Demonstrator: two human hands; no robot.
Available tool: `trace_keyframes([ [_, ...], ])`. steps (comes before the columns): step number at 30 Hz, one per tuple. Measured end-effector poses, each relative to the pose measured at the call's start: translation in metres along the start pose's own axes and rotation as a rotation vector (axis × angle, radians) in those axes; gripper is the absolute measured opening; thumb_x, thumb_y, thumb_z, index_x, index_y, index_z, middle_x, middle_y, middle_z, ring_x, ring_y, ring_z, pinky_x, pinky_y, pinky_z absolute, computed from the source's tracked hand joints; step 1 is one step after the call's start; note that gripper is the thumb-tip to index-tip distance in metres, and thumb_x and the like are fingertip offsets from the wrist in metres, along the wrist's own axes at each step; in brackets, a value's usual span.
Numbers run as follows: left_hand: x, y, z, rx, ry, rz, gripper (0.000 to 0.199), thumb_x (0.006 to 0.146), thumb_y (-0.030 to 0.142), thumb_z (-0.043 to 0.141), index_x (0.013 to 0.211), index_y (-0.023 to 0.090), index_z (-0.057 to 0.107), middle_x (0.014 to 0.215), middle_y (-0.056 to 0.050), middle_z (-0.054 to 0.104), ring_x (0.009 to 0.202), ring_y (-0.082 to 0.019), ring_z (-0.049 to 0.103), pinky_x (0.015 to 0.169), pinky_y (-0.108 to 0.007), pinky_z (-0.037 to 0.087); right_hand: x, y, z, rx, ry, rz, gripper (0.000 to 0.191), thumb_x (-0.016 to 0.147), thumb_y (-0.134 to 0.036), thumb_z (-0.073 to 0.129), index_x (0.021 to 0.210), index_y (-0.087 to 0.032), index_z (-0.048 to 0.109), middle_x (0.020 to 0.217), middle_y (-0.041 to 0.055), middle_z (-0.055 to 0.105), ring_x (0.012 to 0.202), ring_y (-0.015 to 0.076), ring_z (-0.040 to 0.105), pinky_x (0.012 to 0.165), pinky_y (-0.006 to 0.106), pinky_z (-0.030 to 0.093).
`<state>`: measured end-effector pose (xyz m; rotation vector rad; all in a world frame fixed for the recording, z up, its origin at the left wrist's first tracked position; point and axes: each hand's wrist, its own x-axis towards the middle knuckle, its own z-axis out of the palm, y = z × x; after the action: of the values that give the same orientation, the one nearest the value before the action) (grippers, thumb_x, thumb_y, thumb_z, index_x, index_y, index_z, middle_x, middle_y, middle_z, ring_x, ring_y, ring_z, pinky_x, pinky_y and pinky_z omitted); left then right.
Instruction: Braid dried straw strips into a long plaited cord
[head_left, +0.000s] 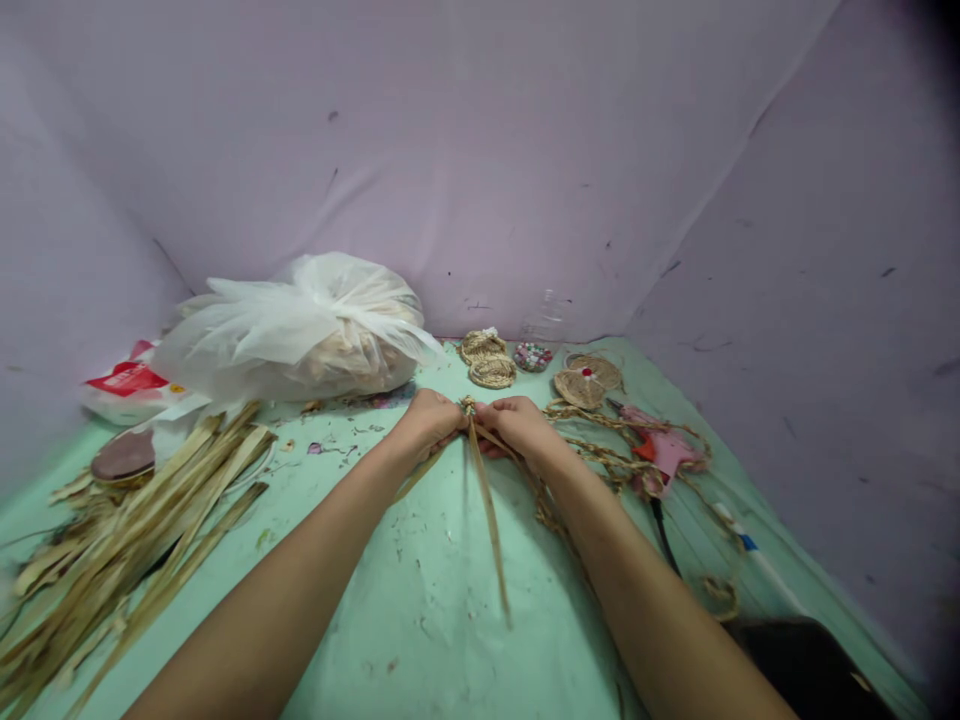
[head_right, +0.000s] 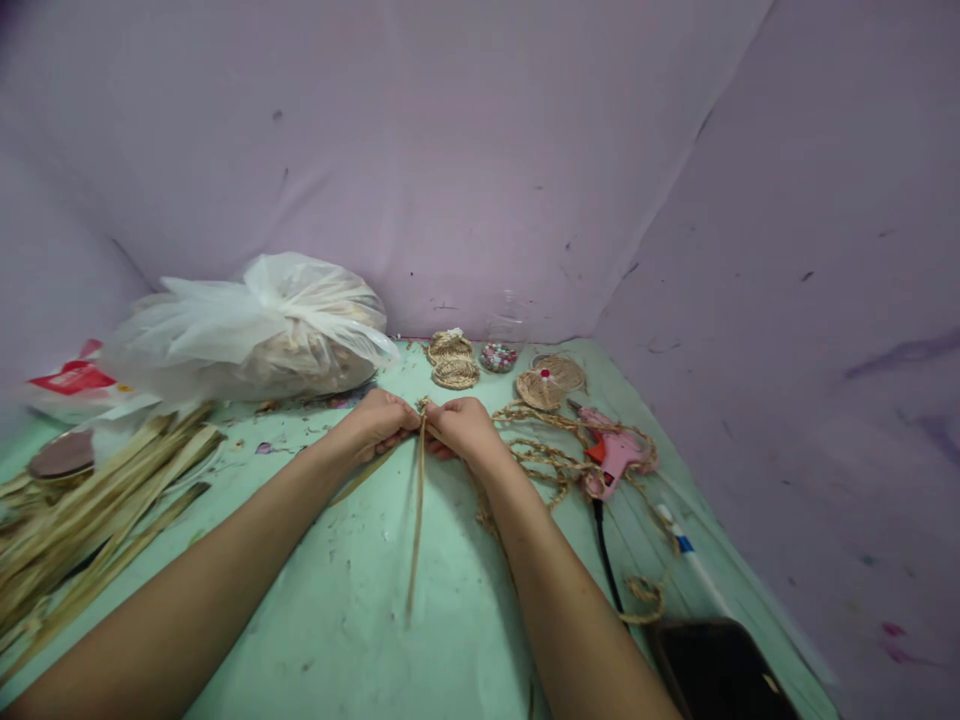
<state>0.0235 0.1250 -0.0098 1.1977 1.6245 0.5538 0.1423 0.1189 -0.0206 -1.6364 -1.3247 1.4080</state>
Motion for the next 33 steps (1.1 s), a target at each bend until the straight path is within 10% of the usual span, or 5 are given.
trace_keyframes([
  [12,0.003,0.001,-0.003,-0.048,-0.038,0.033,0.02,0.055,0.012,0.055,0.047,0.017,0.038,0.031,0.007,0.028,0.028,-0.004,0.02,0.035,-0.022,0.01,0.015,0.002,-0.004,-0.5,0.145,-0.168,0.016,0.058,-0.024,0.052,0.046,-0.015,0.056,0.036,-0.0018,0.041,0.04,0.0086,0.039,0.039,0.021,0.024],
  [23,0.004,0.004,-0.005,-0.128,-0.041,-0.025,0.023,0.054,0.012,0.058,0.046,0.016,0.037,0.032,0.007,0.031,0.029,-0.003,0.02,0.035,-0.02,0.011,0.009,-0.004,-0.008,-0.077,-0.097,-0.046,0.008,0.059,-0.02,0.054,0.054,-0.014,0.054,0.047,-0.0009,0.05,0.044,0.0088,0.044,0.045,0.02,0.039],
  [27,0.005,0.005,-0.004,-0.14,-0.007,-0.06,0.025,0.054,0.011,0.058,0.044,0.016,0.036,0.032,0.007,0.029,0.029,-0.002,0.019,0.034,-0.02,0.01,0.004,-0.005,-0.014,-0.24,-0.25,-0.218,0.013,0.057,-0.025,0.059,0.06,-0.012,0.06,0.051,-0.0016,0.051,0.047,0.0074,0.042,0.046,0.018,0.036],
  [33,0.003,0.004,-0.007,-0.083,-0.067,-0.019,0.021,0.055,0.011,0.059,0.047,0.015,0.04,0.031,0.007,0.028,0.029,-0.003,0.019,0.034,-0.021,0.011,0.007,-0.002,-0.017,-0.497,-0.136,-0.313,0.016,0.057,-0.017,0.051,0.061,-0.012,0.066,0.048,-0.0013,0.053,0.046,0.0083,0.043,0.043,0.018,0.03],
])
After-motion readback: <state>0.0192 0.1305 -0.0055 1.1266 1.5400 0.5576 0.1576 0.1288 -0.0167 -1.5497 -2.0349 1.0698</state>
